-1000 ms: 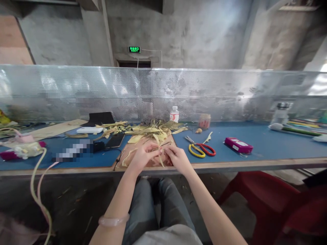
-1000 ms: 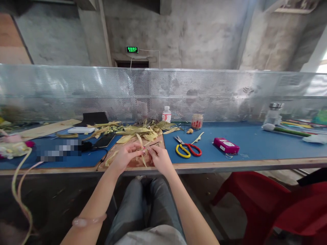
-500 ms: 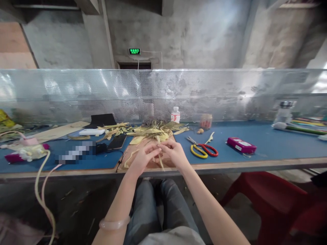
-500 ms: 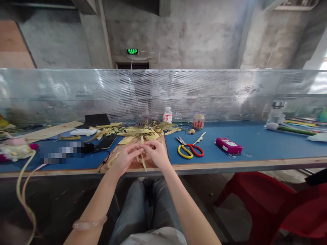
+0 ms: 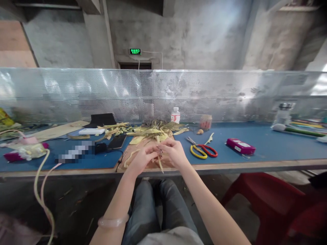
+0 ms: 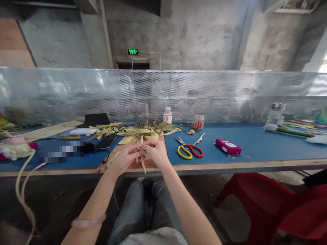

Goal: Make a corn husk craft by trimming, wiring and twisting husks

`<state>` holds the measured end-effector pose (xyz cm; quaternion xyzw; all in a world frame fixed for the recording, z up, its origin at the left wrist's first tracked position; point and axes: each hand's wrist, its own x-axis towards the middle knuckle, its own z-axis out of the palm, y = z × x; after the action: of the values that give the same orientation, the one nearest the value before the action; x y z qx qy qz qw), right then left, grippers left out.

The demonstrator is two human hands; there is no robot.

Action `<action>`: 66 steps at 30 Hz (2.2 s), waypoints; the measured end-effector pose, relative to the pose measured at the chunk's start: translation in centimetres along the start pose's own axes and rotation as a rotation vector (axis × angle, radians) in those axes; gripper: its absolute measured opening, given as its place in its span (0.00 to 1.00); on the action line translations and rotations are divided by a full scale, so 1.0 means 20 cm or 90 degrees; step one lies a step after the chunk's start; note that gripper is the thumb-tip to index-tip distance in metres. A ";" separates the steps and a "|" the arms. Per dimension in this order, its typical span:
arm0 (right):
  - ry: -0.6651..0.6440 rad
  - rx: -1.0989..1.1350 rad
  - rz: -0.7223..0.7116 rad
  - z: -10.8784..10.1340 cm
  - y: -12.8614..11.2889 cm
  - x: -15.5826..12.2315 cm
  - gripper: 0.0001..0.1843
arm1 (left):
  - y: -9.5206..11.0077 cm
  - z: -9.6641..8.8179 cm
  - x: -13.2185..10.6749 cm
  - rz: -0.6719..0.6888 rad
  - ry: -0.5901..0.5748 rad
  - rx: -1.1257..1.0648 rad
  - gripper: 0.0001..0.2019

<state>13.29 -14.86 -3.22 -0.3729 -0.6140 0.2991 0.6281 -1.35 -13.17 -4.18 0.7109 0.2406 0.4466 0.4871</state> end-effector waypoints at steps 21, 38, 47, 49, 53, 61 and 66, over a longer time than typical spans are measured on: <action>-0.002 -0.302 -0.238 -0.03 0.09 -0.11 0.08 | -0.04 0.00 0.01 0.035 0.058 0.107 0.11; 0.060 -0.280 -0.249 -0.04 0.09 -0.11 0.07 | -0.04 0.05 0.01 0.040 0.162 0.176 0.10; 0.141 -0.253 -0.234 -0.05 0.10 -0.11 0.07 | -0.03 0.06 0.01 -0.014 0.009 0.176 0.15; 0.144 -0.250 -0.235 -0.05 0.10 -0.11 0.08 | -0.03 0.06 0.01 -0.018 -0.029 0.221 0.11; 0.132 -0.249 -0.242 -0.05 0.09 -0.12 0.07 | -0.03 0.06 0.00 0.010 -0.057 0.299 0.10; 0.137 -0.251 -0.241 -0.05 0.10 -0.12 0.08 | -0.01 0.03 0.00 0.015 -0.120 0.264 0.09; 0.142 -0.244 -0.227 -0.05 0.09 -0.11 0.08 | -0.01 0.02 0.00 0.018 -0.137 0.267 0.09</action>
<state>14.31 -15.85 -5.95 -0.4012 -0.6422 0.0194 0.6528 -1.04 -13.28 -4.32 0.8434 0.2650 0.3149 0.3454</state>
